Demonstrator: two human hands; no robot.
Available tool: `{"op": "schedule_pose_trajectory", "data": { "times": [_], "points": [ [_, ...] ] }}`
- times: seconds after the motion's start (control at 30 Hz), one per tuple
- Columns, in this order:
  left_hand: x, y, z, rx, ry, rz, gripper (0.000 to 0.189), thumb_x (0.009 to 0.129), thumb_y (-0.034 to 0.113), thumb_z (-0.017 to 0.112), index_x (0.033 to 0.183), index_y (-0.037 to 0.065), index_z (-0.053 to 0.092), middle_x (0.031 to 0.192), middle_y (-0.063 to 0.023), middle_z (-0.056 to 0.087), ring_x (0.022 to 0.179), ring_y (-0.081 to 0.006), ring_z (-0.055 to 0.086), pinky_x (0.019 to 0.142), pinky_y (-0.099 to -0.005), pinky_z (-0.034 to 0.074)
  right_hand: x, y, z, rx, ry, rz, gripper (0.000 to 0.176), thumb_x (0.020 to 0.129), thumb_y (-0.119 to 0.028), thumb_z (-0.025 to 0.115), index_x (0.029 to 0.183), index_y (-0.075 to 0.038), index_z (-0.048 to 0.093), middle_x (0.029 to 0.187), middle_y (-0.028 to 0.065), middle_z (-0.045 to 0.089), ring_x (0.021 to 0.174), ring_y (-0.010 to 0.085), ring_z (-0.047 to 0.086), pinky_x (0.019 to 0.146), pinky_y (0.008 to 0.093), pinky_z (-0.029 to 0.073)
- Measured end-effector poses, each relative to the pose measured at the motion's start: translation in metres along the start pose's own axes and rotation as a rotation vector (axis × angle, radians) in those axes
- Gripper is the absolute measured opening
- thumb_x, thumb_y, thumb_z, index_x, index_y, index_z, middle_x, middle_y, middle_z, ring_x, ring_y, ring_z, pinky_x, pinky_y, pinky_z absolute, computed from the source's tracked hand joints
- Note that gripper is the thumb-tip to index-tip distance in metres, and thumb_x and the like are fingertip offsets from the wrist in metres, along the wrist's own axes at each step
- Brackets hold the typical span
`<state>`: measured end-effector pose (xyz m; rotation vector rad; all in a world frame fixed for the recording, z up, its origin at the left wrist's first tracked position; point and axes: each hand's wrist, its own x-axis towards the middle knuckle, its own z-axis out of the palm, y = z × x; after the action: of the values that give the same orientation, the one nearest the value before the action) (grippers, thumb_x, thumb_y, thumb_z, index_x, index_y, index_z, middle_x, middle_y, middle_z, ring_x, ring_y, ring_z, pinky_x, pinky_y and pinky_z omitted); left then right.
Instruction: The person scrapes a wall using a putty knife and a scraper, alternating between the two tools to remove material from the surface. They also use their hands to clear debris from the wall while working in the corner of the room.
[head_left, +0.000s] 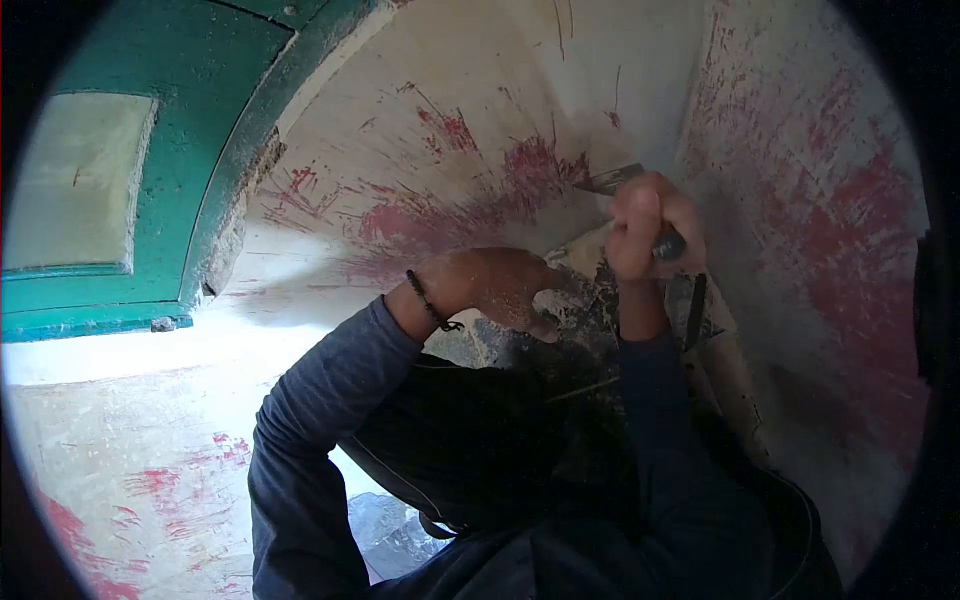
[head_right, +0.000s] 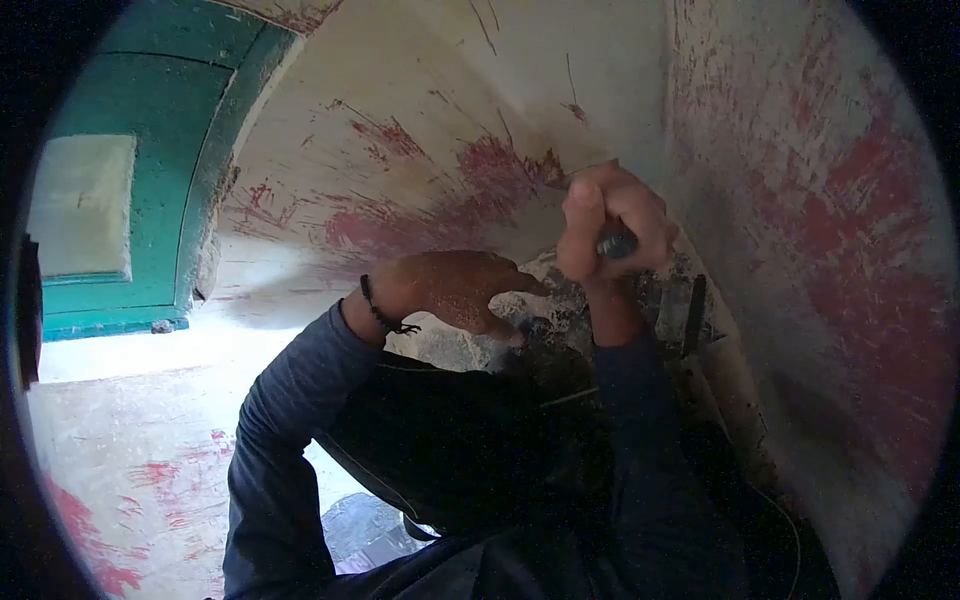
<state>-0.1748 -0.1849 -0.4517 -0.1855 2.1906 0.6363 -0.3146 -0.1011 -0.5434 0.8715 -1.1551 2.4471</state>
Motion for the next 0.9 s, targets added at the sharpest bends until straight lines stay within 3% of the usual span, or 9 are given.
{"op": "schedule_pose_trajectory", "data": {
  "times": [0.1, 0.2, 0.3, 0.4, 0.6, 0.7, 0.9],
  "points": [
    [0.001, -0.001, -0.001, -0.032, -0.015, 0.021, 0.073, 0.089, 0.051, 0.070, 0.146, 0.010, 0.051, 0.124, -0.0256, 0.064, 0.117, -0.0417, 0.061, 0.102, -0.0492, 0.047, -0.001, -0.013, 0.007, 0.306, 0.060, -0.019, 0.027, 0.089, -0.007, 0.063, 0.064, -0.003, 0.055, 0.060, 0.0083, 0.061, 0.052, 0.0151, 0.058, 0.049, 0.0301, 0.046],
    [0.003, 0.000, 0.001, -0.029, 0.016, -0.005, 0.072, 0.088, 0.049, 0.071, 0.146, 0.010, 0.052, 0.123, -0.0256, 0.065, 0.117, -0.0418, 0.062, 0.101, -0.0491, 0.047, 0.000, 0.006, 0.003, 0.156, -0.010, 0.002, 0.028, 0.090, -0.004, 0.061, 0.065, -0.002, 0.051, 0.060, 0.0107, 0.061, 0.053, 0.0158, 0.058, 0.049, 0.0304, 0.047],
    [0.004, -0.002, 0.001, -0.032, -0.002, 0.005, 0.071, 0.088, 0.049, 0.072, 0.145, 0.010, 0.052, 0.124, -0.0258, 0.064, 0.117, -0.0422, 0.061, 0.101, -0.0494, 0.047, -0.005, -0.007, -0.001, 0.342, 0.001, -0.006, 0.026, 0.091, -0.005, 0.061, 0.066, -0.002, 0.052, 0.061, 0.0116, 0.062, 0.052, 0.0169, 0.058, 0.048, 0.0302, 0.047],
    [0.002, -0.003, 0.002, -0.030, 0.015, 0.000, 0.072, 0.088, 0.049, 0.072, 0.145, 0.011, 0.052, 0.124, -0.0255, 0.064, 0.117, -0.0420, 0.061, 0.101, -0.0496, 0.047, -0.006, 0.008, 0.001, 0.084, -0.075, -0.071, 0.026, 0.091, -0.006, 0.061, 0.067, -0.002, 0.054, 0.061, 0.0112, 0.062, 0.052, 0.0175, 0.058, 0.048, 0.0301, 0.046],
    [0.000, -0.003, 0.002, -0.051, 0.045, 0.034, 0.072, 0.088, 0.050, 0.071, 0.146, 0.011, 0.051, 0.123, -0.0256, 0.065, 0.118, -0.0423, 0.061, 0.102, -0.0496, 0.047, 0.000, -0.006, -0.002, 0.090, -0.098, -0.101, 0.024, 0.090, -0.010, 0.063, 0.068, -0.002, 0.061, 0.062, 0.0076, 0.062, 0.051, 0.0168, 0.057, 0.049, 0.0297, 0.046],
    [0.003, -0.003, 0.001, -0.002, 0.041, 0.016, 0.072, 0.088, 0.050, 0.071, 0.146, 0.011, 0.051, 0.123, -0.0253, 0.065, 0.118, -0.0426, 0.061, 0.102, -0.0502, 0.047, 0.001, -0.016, -0.010, -0.010, -0.098, 0.061, 0.026, 0.090, -0.011, 0.063, 0.066, -0.002, 0.061, 0.062, 0.0075, 0.062, 0.050, 0.0154, 0.056, 0.049, 0.0295, 0.046],
    [0.002, 0.004, -0.006, -0.055, -0.005, -0.007, 0.072, 0.088, 0.050, 0.072, 0.145, 0.010, 0.052, 0.125, -0.0247, 0.065, 0.119, -0.0419, 0.060, 0.102, -0.0500, 0.047, -0.004, -0.005, -0.003, -0.011, -0.032, 0.011, 0.026, 0.090, -0.011, 0.064, 0.065, -0.002, 0.063, 0.062, 0.0083, 0.064, 0.050, 0.0148, 0.057, 0.049, 0.0300, 0.047]
  ]
}}
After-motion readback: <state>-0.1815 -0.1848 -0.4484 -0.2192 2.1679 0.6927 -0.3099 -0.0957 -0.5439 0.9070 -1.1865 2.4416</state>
